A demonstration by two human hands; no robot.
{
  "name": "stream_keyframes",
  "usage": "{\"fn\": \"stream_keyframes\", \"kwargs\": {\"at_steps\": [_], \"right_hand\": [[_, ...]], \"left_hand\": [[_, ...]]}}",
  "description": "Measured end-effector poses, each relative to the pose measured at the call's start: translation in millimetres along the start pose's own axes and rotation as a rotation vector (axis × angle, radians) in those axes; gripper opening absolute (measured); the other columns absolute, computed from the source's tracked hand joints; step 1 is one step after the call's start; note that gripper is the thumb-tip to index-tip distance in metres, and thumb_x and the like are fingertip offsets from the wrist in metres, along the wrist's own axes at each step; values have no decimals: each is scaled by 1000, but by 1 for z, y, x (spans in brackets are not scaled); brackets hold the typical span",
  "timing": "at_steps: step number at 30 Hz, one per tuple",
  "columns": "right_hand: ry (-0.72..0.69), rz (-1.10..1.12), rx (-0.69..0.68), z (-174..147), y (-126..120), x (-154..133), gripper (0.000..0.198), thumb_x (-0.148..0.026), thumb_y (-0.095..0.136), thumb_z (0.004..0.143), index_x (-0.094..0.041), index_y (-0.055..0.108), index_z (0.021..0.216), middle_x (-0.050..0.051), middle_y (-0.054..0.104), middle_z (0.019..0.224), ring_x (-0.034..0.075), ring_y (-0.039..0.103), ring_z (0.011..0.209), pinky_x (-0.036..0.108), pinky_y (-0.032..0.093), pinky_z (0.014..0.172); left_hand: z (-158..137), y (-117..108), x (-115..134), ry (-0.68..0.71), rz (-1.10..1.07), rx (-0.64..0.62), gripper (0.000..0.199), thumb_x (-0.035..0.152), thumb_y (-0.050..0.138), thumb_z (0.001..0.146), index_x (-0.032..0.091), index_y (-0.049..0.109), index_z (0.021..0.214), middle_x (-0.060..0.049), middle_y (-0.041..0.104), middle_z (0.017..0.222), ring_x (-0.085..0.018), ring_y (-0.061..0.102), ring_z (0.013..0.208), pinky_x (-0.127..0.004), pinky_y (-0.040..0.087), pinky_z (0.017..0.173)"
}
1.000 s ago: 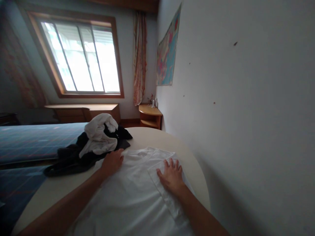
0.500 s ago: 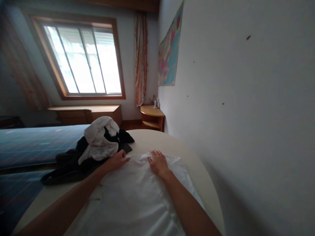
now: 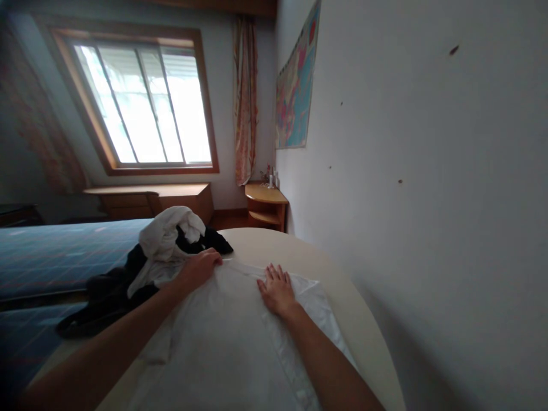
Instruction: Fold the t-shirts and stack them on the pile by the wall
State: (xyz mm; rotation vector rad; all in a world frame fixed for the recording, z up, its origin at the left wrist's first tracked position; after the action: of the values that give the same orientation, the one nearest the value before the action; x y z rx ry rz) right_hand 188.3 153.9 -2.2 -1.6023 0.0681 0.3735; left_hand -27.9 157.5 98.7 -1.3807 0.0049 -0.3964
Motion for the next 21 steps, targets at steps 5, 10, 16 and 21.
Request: {"fn": "stream_keyframes", "kwargs": {"at_steps": [5, 10, 16, 21], "right_hand": [[57, -27, 33, 22, -1, 12, 74, -57, 19, 99, -11, 23, 158, 4, 13, 166, 25, 6, 153, 43, 4, 122], [80, -39, 29, 45, -5, 21, 75, -57, 20, 99, -11, 20, 158, 4, 9, 167, 24, 3, 153, 43, 1, 122], [57, -35, 28, 63, -8, 21, 75, -56, 22, 99, -11, 21, 158, 5, 11, 167, 25, 3, 153, 42, 4, 121], [-8, -33, 169, 60, -22, 16, 64, -52, 26, 101, -17, 37, 152, 6, 30, 162, 24, 21, 148, 38, 14, 119]], "left_hand": [[13, 19, 12, -10, 118, -6, 30, 10, 39, 93, 17, 68, 95, -12, 62, 114, -25, 53, 109, -35, 41, 91], [17, 44, 32, -53, 197, -51, 37, 3, 43, 84, 11, 68, 109, -19, 58, 126, -29, 50, 117, -43, 39, 98], [-3, 76, 69, -106, 199, -100, 46, 15, 44, 89, 12, 57, 133, -20, 62, 125, -31, 57, 115, -44, 44, 95], [-18, 91, 62, -156, 172, -15, 56, 37, 40, 98, 8, 46, 145, -23, 45, 149, -38, 40, 136, -56, 34, 107]]}}
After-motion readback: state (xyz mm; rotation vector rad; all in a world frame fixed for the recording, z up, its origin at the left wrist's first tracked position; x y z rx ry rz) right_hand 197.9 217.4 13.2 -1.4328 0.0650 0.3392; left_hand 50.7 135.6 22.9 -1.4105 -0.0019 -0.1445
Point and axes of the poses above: each hand's wrist, its own z-axis towards the middle knuckle, its own y-axis out of the palm, x = y × z, the point moved 9 cm from there along z, towards the middle knuckle
